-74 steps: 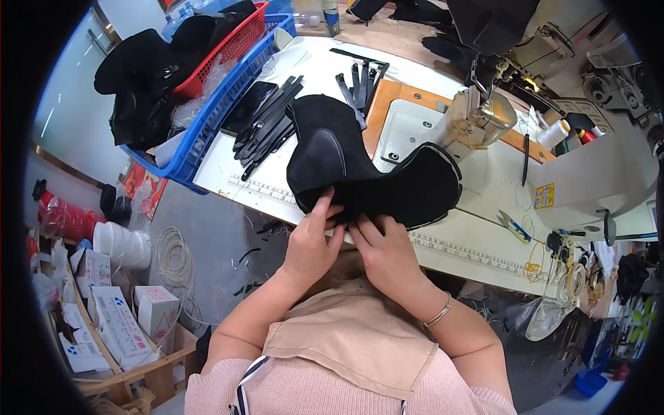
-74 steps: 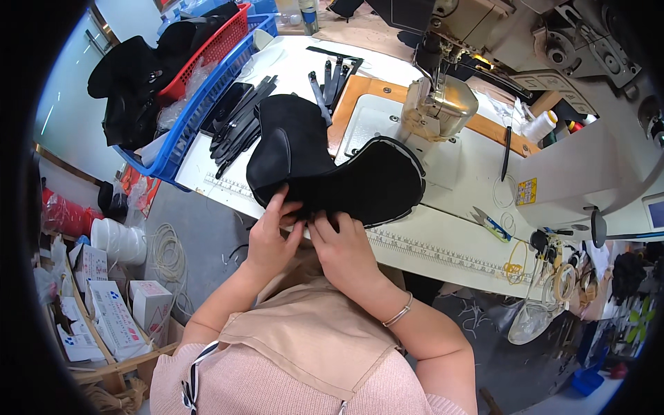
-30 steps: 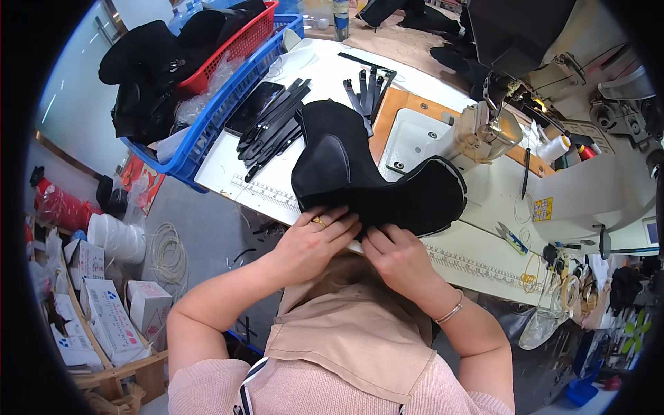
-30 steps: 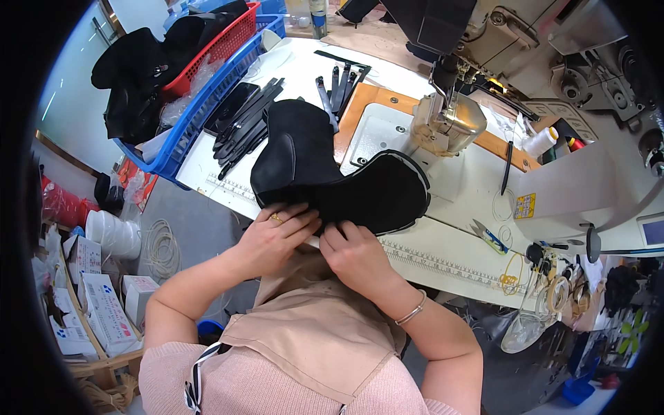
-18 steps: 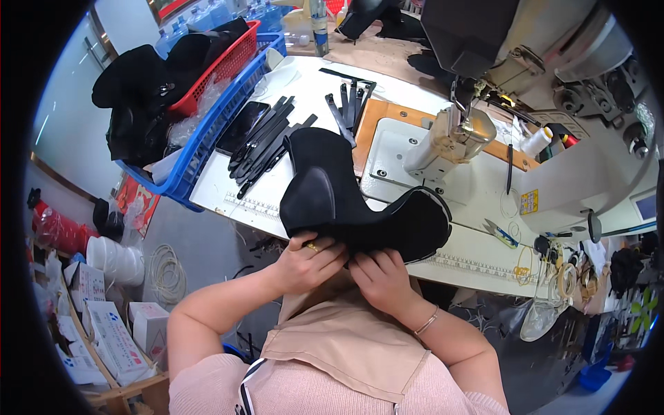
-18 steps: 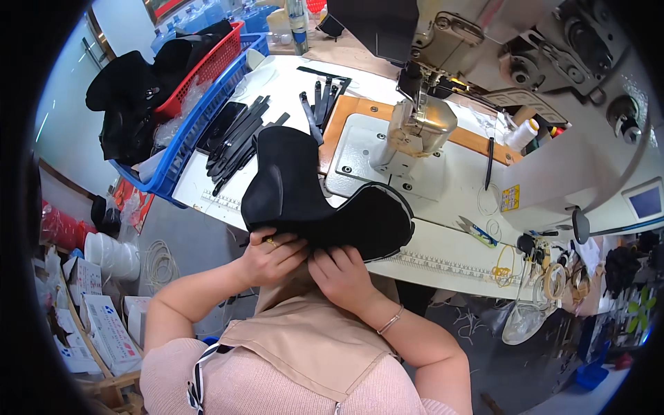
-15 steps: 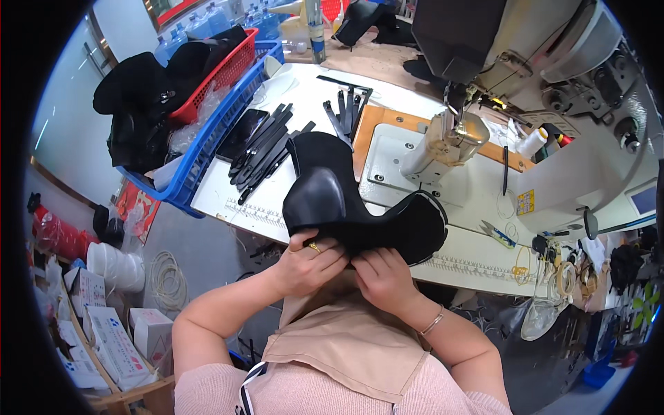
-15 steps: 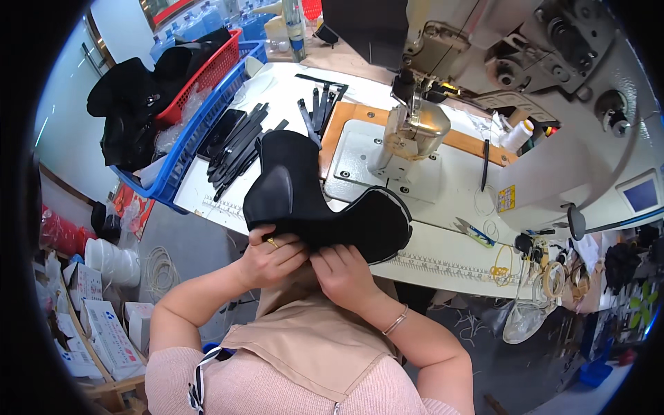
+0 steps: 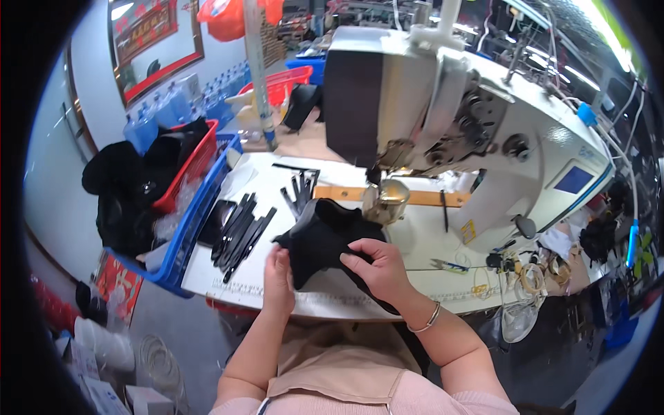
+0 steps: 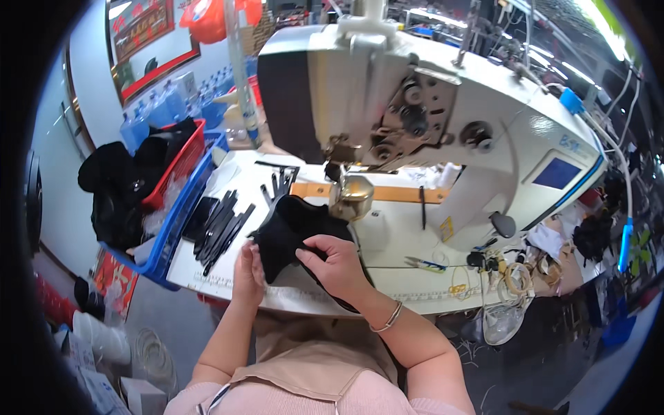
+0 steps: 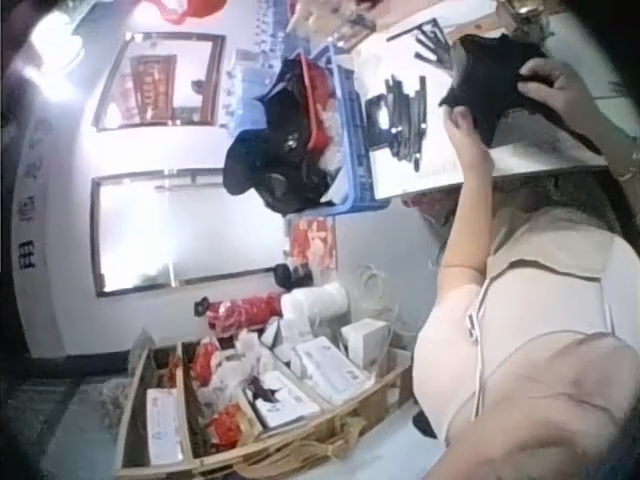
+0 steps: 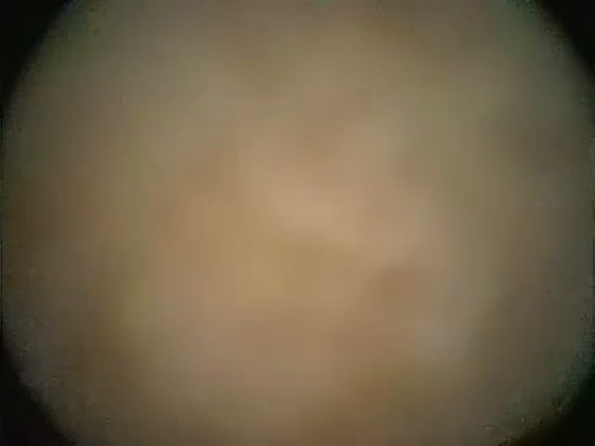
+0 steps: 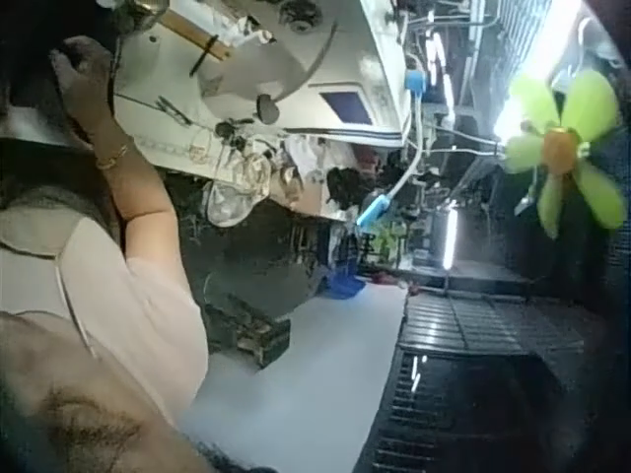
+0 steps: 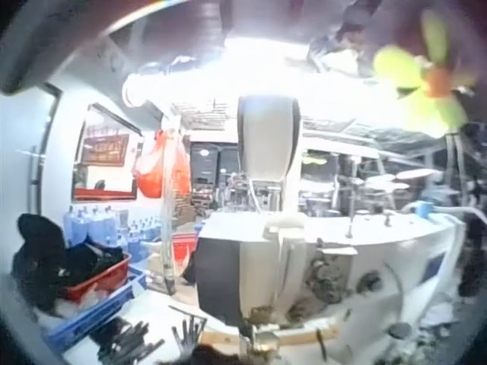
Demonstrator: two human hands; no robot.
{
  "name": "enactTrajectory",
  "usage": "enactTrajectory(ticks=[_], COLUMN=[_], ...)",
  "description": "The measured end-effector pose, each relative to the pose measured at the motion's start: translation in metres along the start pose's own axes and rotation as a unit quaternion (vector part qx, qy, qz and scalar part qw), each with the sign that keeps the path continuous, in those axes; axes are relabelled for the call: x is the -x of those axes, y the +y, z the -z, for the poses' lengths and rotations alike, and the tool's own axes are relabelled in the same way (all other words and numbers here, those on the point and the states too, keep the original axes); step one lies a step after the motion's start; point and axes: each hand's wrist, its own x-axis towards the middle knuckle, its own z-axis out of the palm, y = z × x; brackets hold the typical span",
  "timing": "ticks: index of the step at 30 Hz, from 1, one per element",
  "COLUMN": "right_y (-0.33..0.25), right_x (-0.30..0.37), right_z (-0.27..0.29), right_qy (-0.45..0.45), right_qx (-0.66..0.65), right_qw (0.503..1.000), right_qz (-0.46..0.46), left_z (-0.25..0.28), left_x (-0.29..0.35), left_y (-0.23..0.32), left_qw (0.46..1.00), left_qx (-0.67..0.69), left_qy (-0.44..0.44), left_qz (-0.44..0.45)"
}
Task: Stitching pieces of a black shoe upper together using an industrial sewing machine.
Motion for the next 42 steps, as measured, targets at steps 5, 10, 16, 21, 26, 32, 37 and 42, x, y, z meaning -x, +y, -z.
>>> enactTrajectory(ticks=[5, 10, 16, 21, 26, 32, 37, 42], right_y=[0.005, 0.014, 0.007, 0.018, 0.035, 0.02, 0.03, 0.024], right_x=[-0.019, -0.026, -0.035, -0.046, -0.041, -0.039, -0.034, -0.028], right_z=[0.021, 0.024, 0.008, -0.01, -0.021, -0.016, -0.002, -0.004], right_qy=[0.082, 0.099, 0.167, 0.23, 0.205, 0.241, 0.262, 0.242], right_qx=[-0.21, -0.367, -0.445, -0.413, -0.354, -0.261, -0.381, -0.44], right_qw=[0.968, 0.9, 0.857, 0.858, 0.893, 0.924, 0.874, 0.846], right_qz=[-0.108, -0.216, -0.199, -0.2, -0.185, -0.142, -0.147, -0.181], left_z=[-0.022, -0.048, -0.123, -0.169, -0.115, -0.122, -0.152, -0.183], left_x=[-0.018, -0.056, -0.132, -0.163, -0.176, -0.163, -0.189, -0.188], left_y=[0.026, 0.074, 0.133, 0.124, 0.105, 0.078, 0.063, 0.065], left_qw=[0.893, 0.976, 0.869, 0.928, 0.939, 0.933, 0.908, 0.9], left_qx=[-0.299, -0.117, -0.35, -0.254, -0.136, -0.03, -0.227, -0.21], left_qy=[0.109, -0.013, -0.078, -0.148, -0.108, -0.063, -0.15, -0.175], left_qz=[-0.317, -0.181, -0.34, -0.231, -0.297, -0.354, -0.319, -0.34])
